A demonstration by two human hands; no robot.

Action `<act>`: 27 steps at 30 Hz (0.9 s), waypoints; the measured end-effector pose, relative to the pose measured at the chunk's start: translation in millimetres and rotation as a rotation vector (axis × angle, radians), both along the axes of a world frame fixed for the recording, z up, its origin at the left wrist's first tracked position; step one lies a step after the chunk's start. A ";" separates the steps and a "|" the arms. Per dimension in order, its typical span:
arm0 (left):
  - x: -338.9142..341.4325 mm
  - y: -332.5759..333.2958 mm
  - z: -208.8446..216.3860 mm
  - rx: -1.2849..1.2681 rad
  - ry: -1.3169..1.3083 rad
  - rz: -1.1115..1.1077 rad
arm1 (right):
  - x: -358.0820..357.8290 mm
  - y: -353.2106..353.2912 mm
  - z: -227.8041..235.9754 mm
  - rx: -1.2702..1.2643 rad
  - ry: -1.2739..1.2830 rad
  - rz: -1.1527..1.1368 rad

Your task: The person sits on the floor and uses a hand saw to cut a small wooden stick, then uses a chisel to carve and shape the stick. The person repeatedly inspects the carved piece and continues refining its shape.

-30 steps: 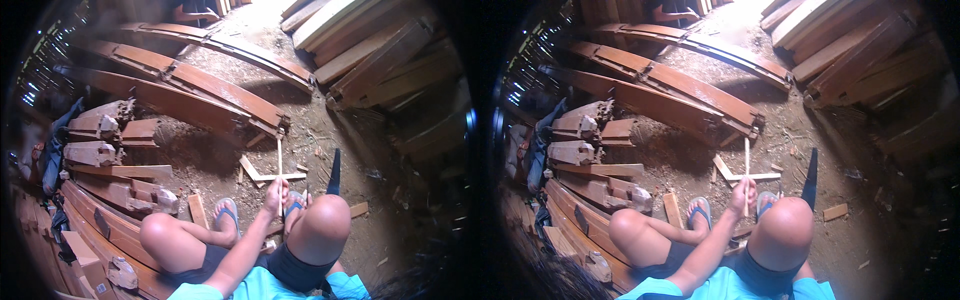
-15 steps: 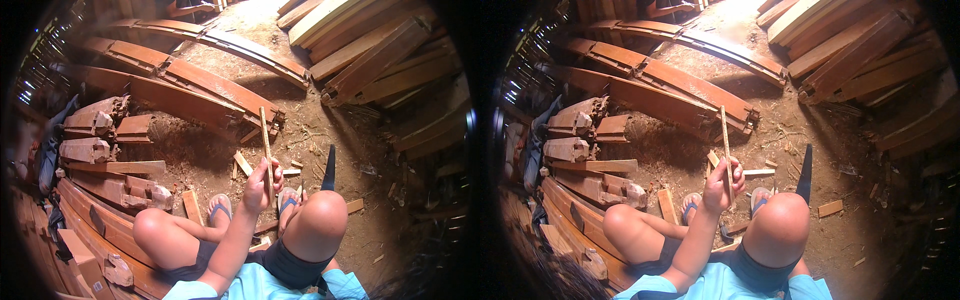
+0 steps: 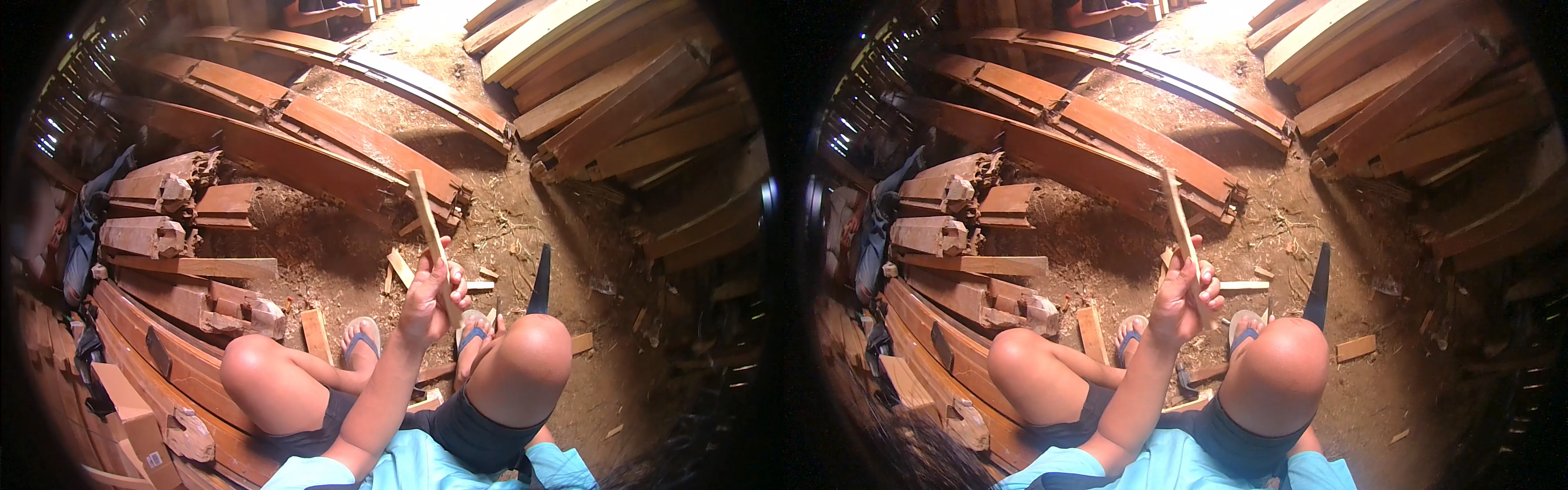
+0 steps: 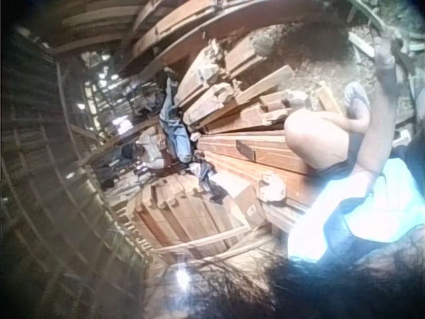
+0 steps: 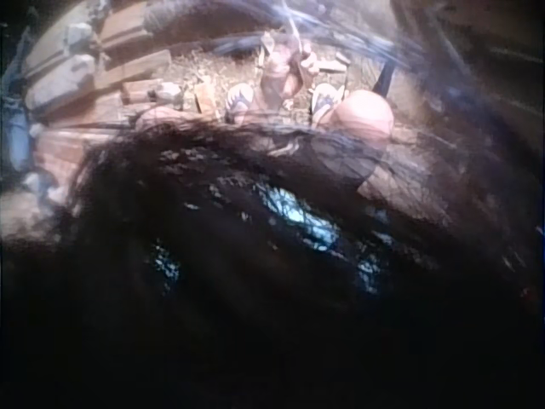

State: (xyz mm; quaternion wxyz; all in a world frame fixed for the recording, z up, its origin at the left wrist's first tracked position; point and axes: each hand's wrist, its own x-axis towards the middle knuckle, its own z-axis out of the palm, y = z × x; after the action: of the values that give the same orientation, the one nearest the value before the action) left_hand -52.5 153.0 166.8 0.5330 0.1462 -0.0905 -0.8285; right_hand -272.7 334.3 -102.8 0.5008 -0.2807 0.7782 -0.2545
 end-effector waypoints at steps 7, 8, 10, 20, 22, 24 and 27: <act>7.9 -2.0 2.9 -0.115 0.035 -0.028 | -1.8 6.2 0.1 0.007 -0.002 -0.004; 8.8 -1.8 4.4 -0.108 0.018 -0.024 | -1.9 7.0 -0.5 0.010 -0.004 -0.006; 10.2 -1.1 10.8 -0.093 -0.014 -0.016 | -1.6 4.6 -1.3 0.009 -0.001 -0.003; 11.7 -1.9 12.9 -0.045 -0.031 -0.006 | -1.4 4.2 -2.9 0.010 -0.018 -0.020; 11.6 -2.6 11.3 -0.037 -0.019 -0.004 | -1.5 4.7 -3.5 0.007 -0.020 -0.024; 11.1 -2.8 11.2 -0.023 -0.078 0.030 | -1.0 5.2 -4.0 0.010 -0.022 -0.024; 11.5 -2.5 9.8 -0.009 -0.111 0.051 | 1.3 0.1 -7.8 0.006 -0.030 -0.025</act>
State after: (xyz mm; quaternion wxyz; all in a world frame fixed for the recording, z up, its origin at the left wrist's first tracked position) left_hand -41.0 150.5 176.7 0.5489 0.1917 -0.1199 -0.8047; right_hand -271.4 334.5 -110.6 0.5101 -0.2654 0.7748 -0.2626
